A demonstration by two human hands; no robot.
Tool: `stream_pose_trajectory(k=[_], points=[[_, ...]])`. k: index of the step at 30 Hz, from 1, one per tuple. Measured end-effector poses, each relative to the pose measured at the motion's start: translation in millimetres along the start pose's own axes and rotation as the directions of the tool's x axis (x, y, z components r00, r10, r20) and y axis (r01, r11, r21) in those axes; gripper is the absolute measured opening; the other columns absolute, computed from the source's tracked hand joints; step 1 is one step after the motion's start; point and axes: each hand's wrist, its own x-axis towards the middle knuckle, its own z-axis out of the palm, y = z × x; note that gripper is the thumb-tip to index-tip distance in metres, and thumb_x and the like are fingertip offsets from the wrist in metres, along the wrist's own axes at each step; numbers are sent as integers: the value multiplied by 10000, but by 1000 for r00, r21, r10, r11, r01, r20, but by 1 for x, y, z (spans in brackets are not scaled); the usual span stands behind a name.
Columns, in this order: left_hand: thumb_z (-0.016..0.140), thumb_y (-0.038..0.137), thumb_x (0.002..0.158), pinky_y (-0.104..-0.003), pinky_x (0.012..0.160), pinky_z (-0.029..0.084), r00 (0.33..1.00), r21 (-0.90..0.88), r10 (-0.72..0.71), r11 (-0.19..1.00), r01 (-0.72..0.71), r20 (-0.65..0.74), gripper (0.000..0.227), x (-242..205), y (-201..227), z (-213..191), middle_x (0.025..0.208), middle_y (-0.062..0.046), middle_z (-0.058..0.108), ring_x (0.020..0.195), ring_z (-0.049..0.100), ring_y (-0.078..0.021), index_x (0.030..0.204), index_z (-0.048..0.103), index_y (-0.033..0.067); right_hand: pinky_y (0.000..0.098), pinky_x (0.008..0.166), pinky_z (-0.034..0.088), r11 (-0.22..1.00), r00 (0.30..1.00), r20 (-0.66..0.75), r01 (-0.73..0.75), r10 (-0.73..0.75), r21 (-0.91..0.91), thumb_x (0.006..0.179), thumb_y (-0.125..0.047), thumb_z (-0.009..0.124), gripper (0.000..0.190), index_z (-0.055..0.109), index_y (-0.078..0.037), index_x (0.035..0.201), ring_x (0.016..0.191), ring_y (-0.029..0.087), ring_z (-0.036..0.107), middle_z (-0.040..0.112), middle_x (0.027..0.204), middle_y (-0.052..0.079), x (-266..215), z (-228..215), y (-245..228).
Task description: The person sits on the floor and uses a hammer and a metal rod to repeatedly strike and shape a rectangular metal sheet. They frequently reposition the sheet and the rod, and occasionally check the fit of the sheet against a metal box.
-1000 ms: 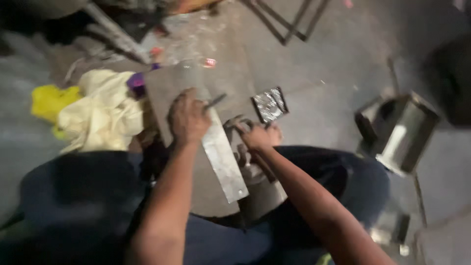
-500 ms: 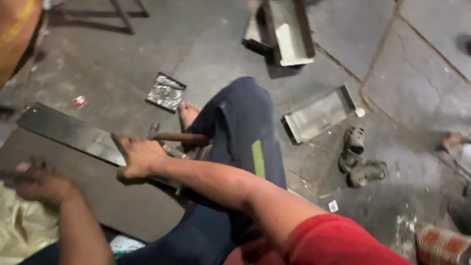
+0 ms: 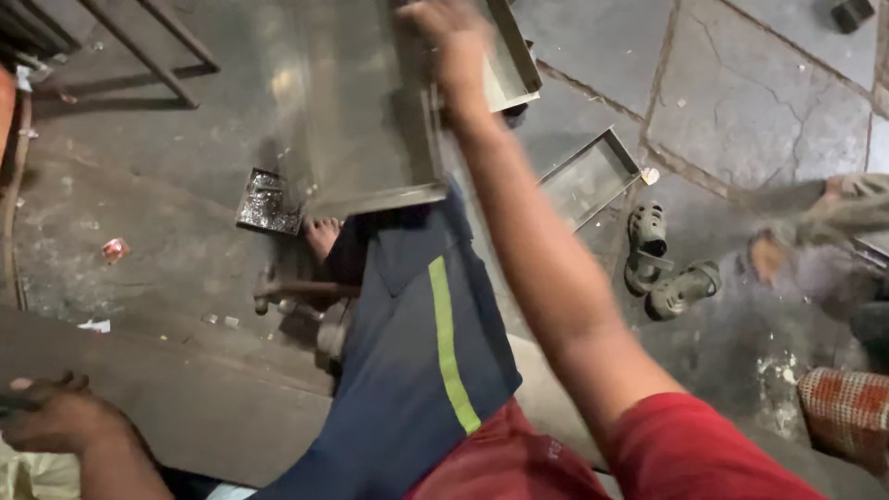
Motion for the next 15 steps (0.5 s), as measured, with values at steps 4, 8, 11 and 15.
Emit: stream_pose_trajectory(k=[4,8,11,15], points=[[524,194,1163,-331,652,634,996,61,44,997,-48,76,351,-2,8,-3,1010,-171,693,780,711,-198,1172,493,-156,319,429,435,590,558,-239,-620,795,516,844,-455,693,376,732,-112,995,546,168,563,629,762,49,-33,-141,24],[503,171,1134,-356,723,591,983,73,69,994,-83,167,306,-15,16,-13,1122,-202,702,872,724,-222,1164,504,-133,304,371,405,584,392,-439,-621,809,522,825,-401,699,298,721,-125,937,422,150,505,585,629,22,-91,-257,58],[600,244,1134,-390,701,596,957,421,281,861,-284,70,367,-22,25,-19,1045,-253,703,854,715,-318,1141,600,-122,292,396,399,555,174,-632,-682,755,476,854,-335,726,199,651,-152,880,492,104,479,467,688,-13,-150,-325,105],[645,275,1122,-433,710,595,864,649,481,613,-451,146,367,-26,48,-10,1007,-258,708,846,710,-370,1139,654,-91,374,610,489,586,288,-556,-650,780,485,913,-320,733,301,683,-41,1016,702,220,557,687,935,135,-251,-365,175]])
